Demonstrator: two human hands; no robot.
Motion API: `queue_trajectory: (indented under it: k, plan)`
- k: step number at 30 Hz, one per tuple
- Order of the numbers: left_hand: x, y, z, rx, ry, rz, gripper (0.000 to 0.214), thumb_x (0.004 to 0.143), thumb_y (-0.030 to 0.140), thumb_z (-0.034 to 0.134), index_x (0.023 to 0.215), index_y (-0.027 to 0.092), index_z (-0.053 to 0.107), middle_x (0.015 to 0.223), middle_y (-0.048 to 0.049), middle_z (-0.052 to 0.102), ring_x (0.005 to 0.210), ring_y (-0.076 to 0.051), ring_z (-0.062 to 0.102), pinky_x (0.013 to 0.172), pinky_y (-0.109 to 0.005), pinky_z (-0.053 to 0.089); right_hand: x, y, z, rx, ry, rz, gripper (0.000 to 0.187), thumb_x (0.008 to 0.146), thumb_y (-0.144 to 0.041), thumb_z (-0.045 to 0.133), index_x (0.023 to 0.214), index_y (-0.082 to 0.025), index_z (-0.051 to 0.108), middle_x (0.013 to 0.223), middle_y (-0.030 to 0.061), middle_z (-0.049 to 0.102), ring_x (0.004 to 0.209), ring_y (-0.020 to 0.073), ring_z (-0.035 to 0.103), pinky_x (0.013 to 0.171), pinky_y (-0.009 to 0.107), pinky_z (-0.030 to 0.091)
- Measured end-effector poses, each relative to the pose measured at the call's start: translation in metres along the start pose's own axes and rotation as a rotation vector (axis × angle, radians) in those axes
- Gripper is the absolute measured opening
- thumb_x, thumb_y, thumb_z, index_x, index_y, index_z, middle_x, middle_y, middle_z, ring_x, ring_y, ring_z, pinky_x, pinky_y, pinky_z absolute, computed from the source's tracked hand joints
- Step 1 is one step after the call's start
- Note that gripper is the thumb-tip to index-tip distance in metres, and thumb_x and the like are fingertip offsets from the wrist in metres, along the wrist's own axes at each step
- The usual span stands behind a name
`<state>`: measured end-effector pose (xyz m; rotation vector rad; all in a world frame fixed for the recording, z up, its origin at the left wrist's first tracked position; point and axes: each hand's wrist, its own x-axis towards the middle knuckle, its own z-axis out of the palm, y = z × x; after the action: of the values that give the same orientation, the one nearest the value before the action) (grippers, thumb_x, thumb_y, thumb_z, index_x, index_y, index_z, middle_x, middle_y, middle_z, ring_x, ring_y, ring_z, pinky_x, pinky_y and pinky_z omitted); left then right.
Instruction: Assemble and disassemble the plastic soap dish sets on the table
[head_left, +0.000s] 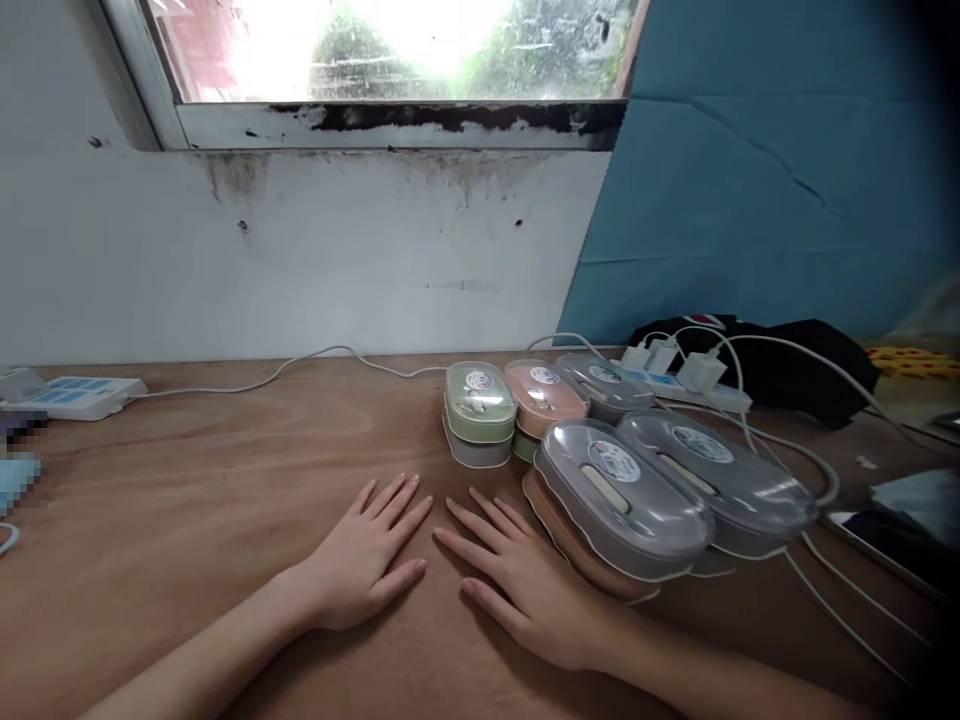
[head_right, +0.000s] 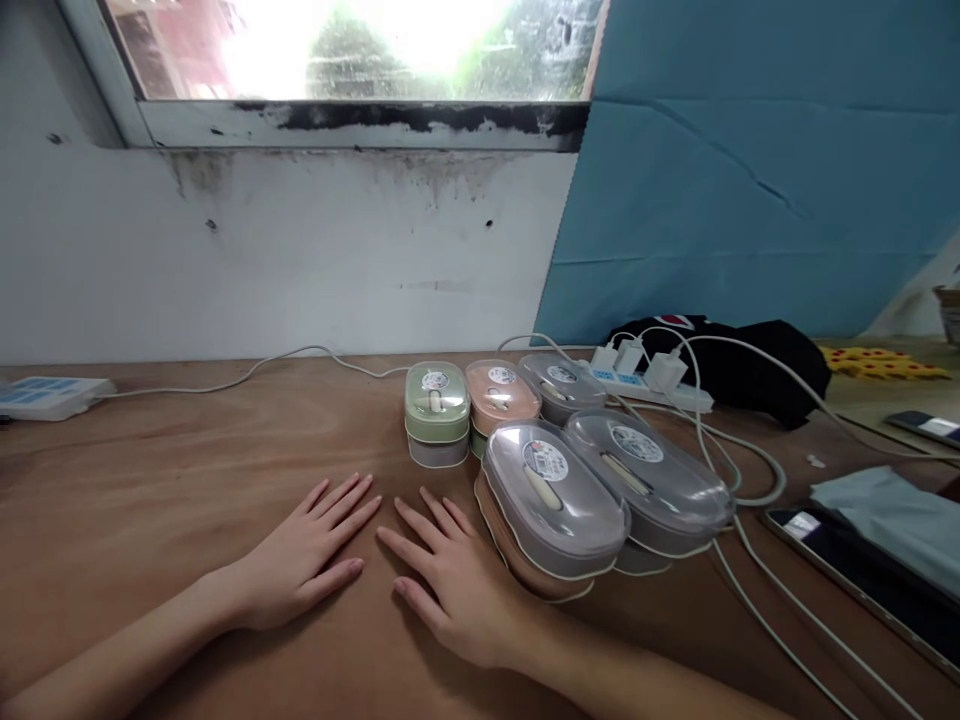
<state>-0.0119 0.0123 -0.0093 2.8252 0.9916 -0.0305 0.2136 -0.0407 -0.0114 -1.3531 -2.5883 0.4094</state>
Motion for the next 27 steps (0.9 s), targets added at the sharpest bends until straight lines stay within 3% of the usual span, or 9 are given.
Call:
queue_trajectory:
  k: [16, 22, 24, 27]
  plan:
    - [0.003, 0.002, 0.002, -0.004, 0.013, 0.002, 0.059, 0.092, 0.051, 0.023, 0.142, 0.021, 0.015, 0.149, -0.008, 0.008, 0.137, -0.024, 0.004, 0.109, -0.05, 0.011, 0.0, 0.001, 0.003, 0.043, 0.008, -0.001, 0.046, 0.092, -0.04, 0.035, 0.137, -0.036, 0.029, 0.149, -0.0013, 0.018, 0.136, 0.0289, 0.01, 0.107, 0.053, 0.016]
    - [0.001, 0.0, 0.009, -0.016, 0.047, 0.016, 0.058, 0.093, 0.049, 0.024, 0.143, 0.021, 0.014, 0.149, -0.0087, 0.009, 0.137, -0.024, 0.007, 0.108, -0.051, 0.013, -0.001, -0.001, -0.005, 0.046, -0.068, -0.019, 0.045, 0.092, -0.045, 0.032, 0.137, -0.04, 0.028, 0.15, -0.0012, 0.013, 0.136, 0.0319, 0.006, 0.105, 0.059, 0.012]
    - [-0.001, -0.001, 0.01, -0.033, 0.085, 0.025, 0.057, 0.092, 0.048, 0.029, 0.141, 0.021, 0.02, 0.148, -0.0101, 0.016, 0.136, -0.026, 0.015, 0.108, -0.051, 0.016, -0.001, -0.001, -0.01, 0.057, -0.119, -0.077, 0.048, 0.091, -0.047, 0.033, 0.138, -0.04, 0.025, 0.15, 0.0005, 0.012, 0.136, 0.0333, 0.006, 0.104, 0.061, 0.01]
    - [0.001, -0.005, 0.0, -0.103, 0.17, 0.024, 0.045, 0.087, 0.037, 0.044, 0.128, 0.019, 0.044, 0.136, -0.0114, 0.041, 0.123, -0.026, 0.039, 0.103, -0.043, 0.031, -0.002, -0.004, -0.015, 0.082, -0.16, -0.154, 0.054, 0.089, -0.046, 0.037, 0.14, -0.033, 0.023, 0.15, 0.004, 0.015, 0.136, 0.0328, 0.005, 0.105, 0.061, 0.008]
